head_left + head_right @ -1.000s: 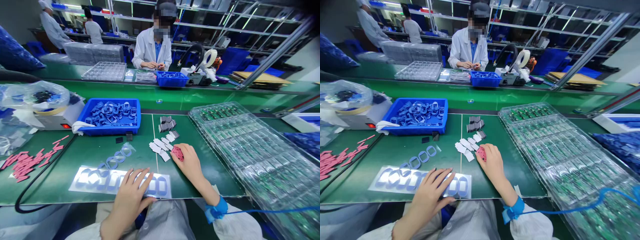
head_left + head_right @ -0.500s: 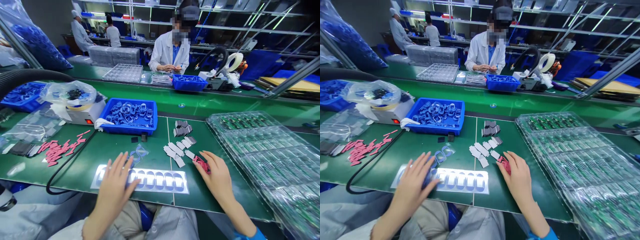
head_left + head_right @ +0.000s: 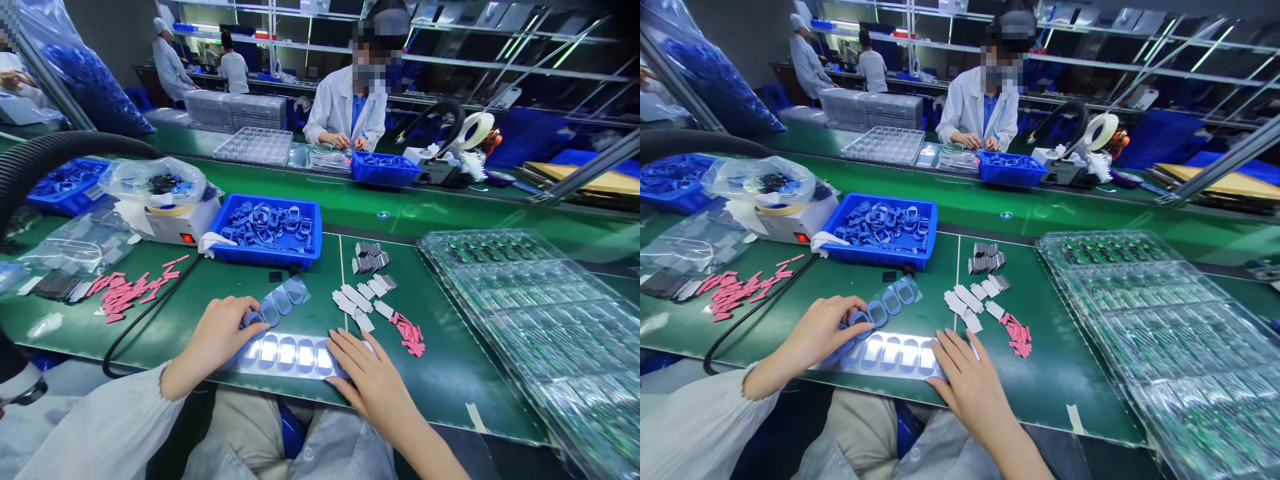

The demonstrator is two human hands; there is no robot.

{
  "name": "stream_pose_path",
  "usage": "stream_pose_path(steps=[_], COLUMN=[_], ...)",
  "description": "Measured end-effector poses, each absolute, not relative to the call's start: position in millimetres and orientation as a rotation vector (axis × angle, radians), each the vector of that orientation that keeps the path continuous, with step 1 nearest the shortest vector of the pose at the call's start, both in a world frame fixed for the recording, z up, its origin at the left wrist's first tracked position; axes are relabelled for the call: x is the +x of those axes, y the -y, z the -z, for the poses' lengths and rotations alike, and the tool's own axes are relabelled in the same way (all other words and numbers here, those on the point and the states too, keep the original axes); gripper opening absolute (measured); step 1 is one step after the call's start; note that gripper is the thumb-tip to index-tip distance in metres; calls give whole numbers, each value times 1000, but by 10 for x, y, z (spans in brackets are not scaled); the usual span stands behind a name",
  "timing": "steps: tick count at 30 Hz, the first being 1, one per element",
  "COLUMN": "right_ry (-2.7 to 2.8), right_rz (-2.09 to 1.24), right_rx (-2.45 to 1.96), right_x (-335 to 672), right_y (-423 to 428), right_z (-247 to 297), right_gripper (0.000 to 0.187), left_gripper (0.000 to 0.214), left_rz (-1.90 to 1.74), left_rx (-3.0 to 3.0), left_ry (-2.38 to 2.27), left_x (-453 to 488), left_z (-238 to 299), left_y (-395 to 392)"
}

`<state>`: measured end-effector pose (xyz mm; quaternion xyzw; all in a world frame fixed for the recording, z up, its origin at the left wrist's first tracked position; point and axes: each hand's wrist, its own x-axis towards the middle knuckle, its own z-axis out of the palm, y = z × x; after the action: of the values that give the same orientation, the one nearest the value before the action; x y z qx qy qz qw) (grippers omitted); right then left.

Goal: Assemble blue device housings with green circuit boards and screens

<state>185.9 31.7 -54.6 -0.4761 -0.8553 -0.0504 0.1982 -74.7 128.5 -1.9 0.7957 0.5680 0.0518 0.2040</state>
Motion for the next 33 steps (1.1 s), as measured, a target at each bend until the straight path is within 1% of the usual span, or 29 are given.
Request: stream_pose_path(steps=[2, 6, 10, 14, 19, 23, 25, 28, 29, 33], right_ry=[2385, 2315, 2305, 2251, 2115, 2048, 2110, 2244, 2273, 2286], right_rz=[157, 185, 193, 230, 256, 235, 186, 92, 64, 17], right_rx=[-1363, -1468, -1489, -1488, -1518, -1489, -1437, -1368, -1360, -1393], right_x=[1917, 1961, 2012, 2147, 2323, 2308, 2221, 2048, 1999, 1932], right_y=[-350, -704, -1133, -1183, -1008, -888, -816, -729, -716, -726], right_z=[543, 534, 632, 730, 736, 637, 571, 524, 529, 597], right_gripper=[37, 36, 32, 27, 27, 34, 35, 34, 34, 33], left_gripper=[22, 27, 45, 60, 60, 63, 56, 35, 31, 35], left_rz=[-176, -302, -491, -742, -775, -750, -753, -743, -738, -721], left_rx=[2132, 1749, 1375, 1176, 1290, 1547, 1720, 1963, 2018, 2130], left_ry=[-1521, -1218, -1072, -1068, -1143, -1218, -1232, -1247, -1294, -1542], left_x=[-682, -489, -188, 198, 666, 718, 570, 178, 29, -431], left_z=[-46, -115, 27, 291, 467, 378, 283, 178, 167, 240], left_y=[-1231, -1091, -1002, -1035, -1291, -1381, -1342, -1303, -1324, -1581])
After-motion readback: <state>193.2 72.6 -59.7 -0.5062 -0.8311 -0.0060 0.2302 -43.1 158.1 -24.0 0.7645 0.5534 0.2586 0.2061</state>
